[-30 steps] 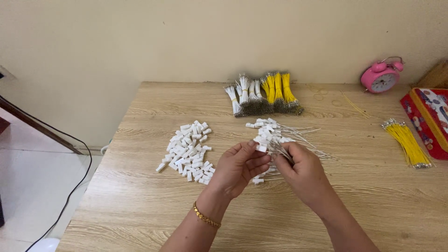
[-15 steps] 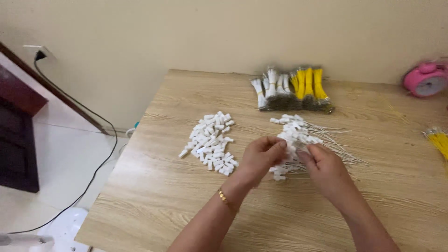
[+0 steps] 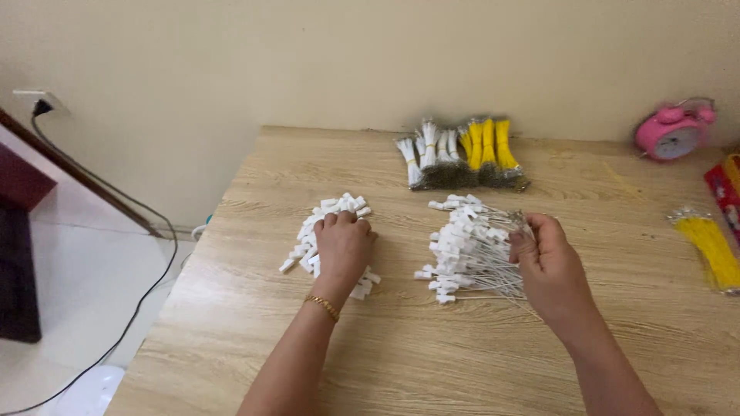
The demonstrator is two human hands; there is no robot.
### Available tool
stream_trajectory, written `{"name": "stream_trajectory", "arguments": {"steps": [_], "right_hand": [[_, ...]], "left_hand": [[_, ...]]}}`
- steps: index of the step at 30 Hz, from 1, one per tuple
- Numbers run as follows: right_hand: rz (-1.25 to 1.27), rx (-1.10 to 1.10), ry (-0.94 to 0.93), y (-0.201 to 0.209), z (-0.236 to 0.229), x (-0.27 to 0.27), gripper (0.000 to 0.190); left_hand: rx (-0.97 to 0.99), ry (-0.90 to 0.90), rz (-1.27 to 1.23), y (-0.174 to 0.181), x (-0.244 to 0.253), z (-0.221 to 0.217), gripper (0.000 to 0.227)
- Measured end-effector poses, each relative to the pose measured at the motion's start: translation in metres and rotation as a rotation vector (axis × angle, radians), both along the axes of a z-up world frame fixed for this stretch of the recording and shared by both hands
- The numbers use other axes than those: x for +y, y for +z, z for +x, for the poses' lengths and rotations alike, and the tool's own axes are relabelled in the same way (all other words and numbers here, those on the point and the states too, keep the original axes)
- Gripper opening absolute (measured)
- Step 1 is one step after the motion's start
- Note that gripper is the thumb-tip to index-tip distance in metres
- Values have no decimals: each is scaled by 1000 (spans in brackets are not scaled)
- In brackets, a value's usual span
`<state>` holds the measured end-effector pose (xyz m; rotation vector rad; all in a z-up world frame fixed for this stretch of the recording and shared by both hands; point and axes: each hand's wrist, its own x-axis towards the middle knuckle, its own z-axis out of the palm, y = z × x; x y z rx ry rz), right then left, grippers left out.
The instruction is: Sort and bundle small wire components with white and yellow plastic connectors at a workbench.
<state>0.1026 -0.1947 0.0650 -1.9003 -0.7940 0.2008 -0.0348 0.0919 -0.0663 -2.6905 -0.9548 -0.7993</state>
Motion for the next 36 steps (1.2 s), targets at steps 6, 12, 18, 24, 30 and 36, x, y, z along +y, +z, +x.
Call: {"name": "stream_trajectory", "arguments": {"steps": [6, 12, 18, 24, 30, 36], "right_hand": [[175, 184, 162, -33, 15, -1, 14], [227, 343, 86, -22, -1, 1, 13], [167, 319, 90, -17, -5, 0, 11], [220, 329, 113, -16, -10, 1, 8], [237, 354, 114, -21, -6, 1, 5], [172, 301, 82, 0, -15, 0, 6]], "left_hand": [[-219, -309, -777, 93, -71, 2, 21], [-606, -594, -1465, 94, -116, 12, 29], [-755, -634, -1730, 91, -137, 21, 22], [-770, -629, -1738, 88, -137, 21, 18], [-785, -630, -1753, 90, -140, 19, 18], [-947, -618, -1871, 81, -134, 24, 18]]}}
